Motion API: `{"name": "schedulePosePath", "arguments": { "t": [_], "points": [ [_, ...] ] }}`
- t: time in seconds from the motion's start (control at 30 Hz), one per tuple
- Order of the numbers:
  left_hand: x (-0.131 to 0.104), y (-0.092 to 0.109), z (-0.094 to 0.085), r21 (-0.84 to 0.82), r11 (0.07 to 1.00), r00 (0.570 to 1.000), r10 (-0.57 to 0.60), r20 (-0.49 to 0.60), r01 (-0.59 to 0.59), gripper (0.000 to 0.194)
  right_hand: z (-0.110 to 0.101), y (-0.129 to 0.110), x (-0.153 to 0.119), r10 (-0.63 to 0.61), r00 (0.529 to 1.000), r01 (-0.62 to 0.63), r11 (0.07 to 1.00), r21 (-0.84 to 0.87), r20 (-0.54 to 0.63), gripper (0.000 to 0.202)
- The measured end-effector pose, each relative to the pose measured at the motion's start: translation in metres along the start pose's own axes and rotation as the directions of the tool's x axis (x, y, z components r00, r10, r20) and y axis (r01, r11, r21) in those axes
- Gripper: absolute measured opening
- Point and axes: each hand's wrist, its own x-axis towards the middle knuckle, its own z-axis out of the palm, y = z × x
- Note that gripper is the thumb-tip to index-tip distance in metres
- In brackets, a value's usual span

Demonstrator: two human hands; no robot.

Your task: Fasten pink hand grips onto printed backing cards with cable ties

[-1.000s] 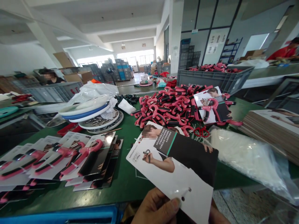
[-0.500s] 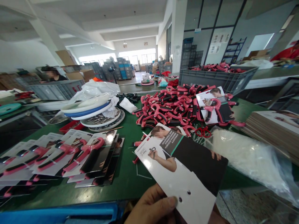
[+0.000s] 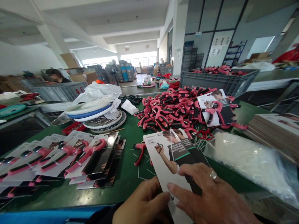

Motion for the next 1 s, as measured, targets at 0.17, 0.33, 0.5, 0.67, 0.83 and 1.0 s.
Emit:
{"name": "schedulePosePath", "arguments": {
  "t": [0.17, 0.33, 0.5, 0.67, 0.83, 1.0],
  "points": [
    [0.004, 0.009, 0.0, 0.135, 0.989, 0.999, 0.053, 0.01, -0.054, 0.035, 0.012, 0.006, 0.023, -0.286, 0.957, 0.278, 0.875, -0.396, 0.04, 0.007],
    [0.017, 0.024, -0.007, 0.069, 0.996, 0.999, -0.052, 0.015, 0.051, 0.035, 0.006, 0.014, 0.024, -0.227, 0.973, 0.216, 0.951, -0.222, -0.027, 0.014],
    [0.044, 0.027, -0.023, 0.056, 0.995, 0.996, -0.085, -0.034, 0.087, 0.029, -0.01, 0.025, 0.041, -0.183, 0.979, 0.18, 0.983, -0.044, -0.091, 0.01],
    [0.065, 0.027, -0.038, 0.149, 0.985, 0.993, -0.076, -0.088, 0.089, 0.038, -0.045, 0.081, 0.069, 0.079, 0.975, -0.119, 0.975, -0.188, -0.207, 0.028],
    [0.066, 0.011, -0.043, 0.221, 0.973, 0.977, -0.021, -0.214, 0.069, 0.051, -0.057, 0.165, 0.08, 0.324, 0.946, -0.278, 0.846, -0.454, 0.025, 0.02],
    [0.056, -0.011, -0.039, 0.32, 0.946, 0.95, 0.06, -0.307, 0.043, 0.044, -0.03, 0.205, 0.087, 0.36, 0.906, -0.203, 0.83, -0.52, 0.22, 0.026]
  ]
}}
